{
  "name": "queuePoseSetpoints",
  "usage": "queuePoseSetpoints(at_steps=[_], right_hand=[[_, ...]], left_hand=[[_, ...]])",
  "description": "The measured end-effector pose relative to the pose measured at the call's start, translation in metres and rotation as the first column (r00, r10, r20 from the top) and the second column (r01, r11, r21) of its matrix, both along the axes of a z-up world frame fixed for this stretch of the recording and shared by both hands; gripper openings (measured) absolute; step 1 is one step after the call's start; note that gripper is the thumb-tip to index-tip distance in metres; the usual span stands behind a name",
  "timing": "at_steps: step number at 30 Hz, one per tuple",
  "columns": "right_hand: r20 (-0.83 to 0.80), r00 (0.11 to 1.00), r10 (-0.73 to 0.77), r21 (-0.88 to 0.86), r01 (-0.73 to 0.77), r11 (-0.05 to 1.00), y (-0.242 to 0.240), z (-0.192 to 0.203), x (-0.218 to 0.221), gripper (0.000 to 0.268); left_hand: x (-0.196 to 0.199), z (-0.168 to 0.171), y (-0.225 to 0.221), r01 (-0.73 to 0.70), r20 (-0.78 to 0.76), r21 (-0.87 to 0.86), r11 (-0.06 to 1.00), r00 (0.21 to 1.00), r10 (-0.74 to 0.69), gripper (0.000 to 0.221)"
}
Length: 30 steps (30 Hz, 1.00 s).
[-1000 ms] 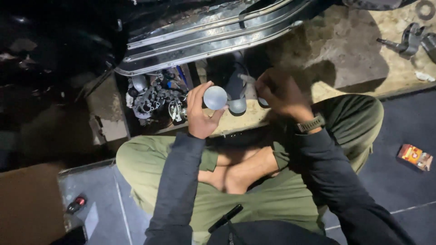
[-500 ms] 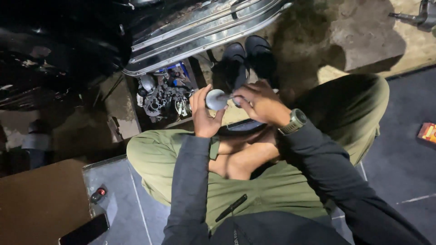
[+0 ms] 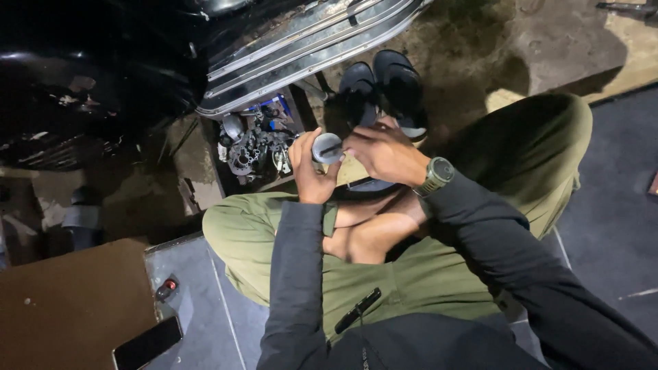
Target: Polishing the surface of a motorcycle piston using a small abrasive tool.
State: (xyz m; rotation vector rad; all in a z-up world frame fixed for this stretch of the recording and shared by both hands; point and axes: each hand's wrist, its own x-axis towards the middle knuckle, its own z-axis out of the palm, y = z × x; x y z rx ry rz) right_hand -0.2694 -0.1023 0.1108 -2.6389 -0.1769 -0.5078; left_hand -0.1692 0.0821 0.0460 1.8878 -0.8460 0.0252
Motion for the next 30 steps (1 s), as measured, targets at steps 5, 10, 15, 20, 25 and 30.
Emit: queuePoseSetpoints(at_steps=[5,10,15,20,25,30], right_hand=[[-0.075,0.997,-0.019,0.014,0.021,1.0,-0.015,-0.015,-0.001,0.01],[-0.138,0.99,-0.029,0.029,0.033,0.999,-0.019,-0.018,-0.002,0.008],[-0.038,0.999,-0.017,-0.032,0.016,0.999,0.008,-0.014,-0.004,0.006],[-0.112,0.991,-0.071,-0.047,0.066,0.997,-0.017,-0.028,-0.003,0.01],[-0.094,0.991,-0.094,-0.044,0.09,0.995,-0.013,-0.02,-0.006,0.007],[-0.029,0.997,-0.065,-0.082,0.063,0.995,0.003,-0.004,-0.003,0.005]], left_hand=[[-0.001,0.004,0.002,-0.017,-0.017,-0.04,0.999,1.0,0.016,0.075],[-0.002,-0.003,0.003,-0.039,0.005,-0.035,0.999,0.999,0.039,0.078],[-0.003,-0.006,0.001,-0.062,0.037,0.003,0.998,0.997,0.062,0.08],[-0.002,-0.004,0.003,-0.066,0.018,-0.02,0.998,0.998,0.066,0.079],[-0.004,0.002,0.001,-0.073,0.008,-0.018,0.997,0.997,0.073,0.079],[-0.001,-0.006,0.001,-0.083,-0.001,-0.029,0.996,0.997,0.083,0.08]])
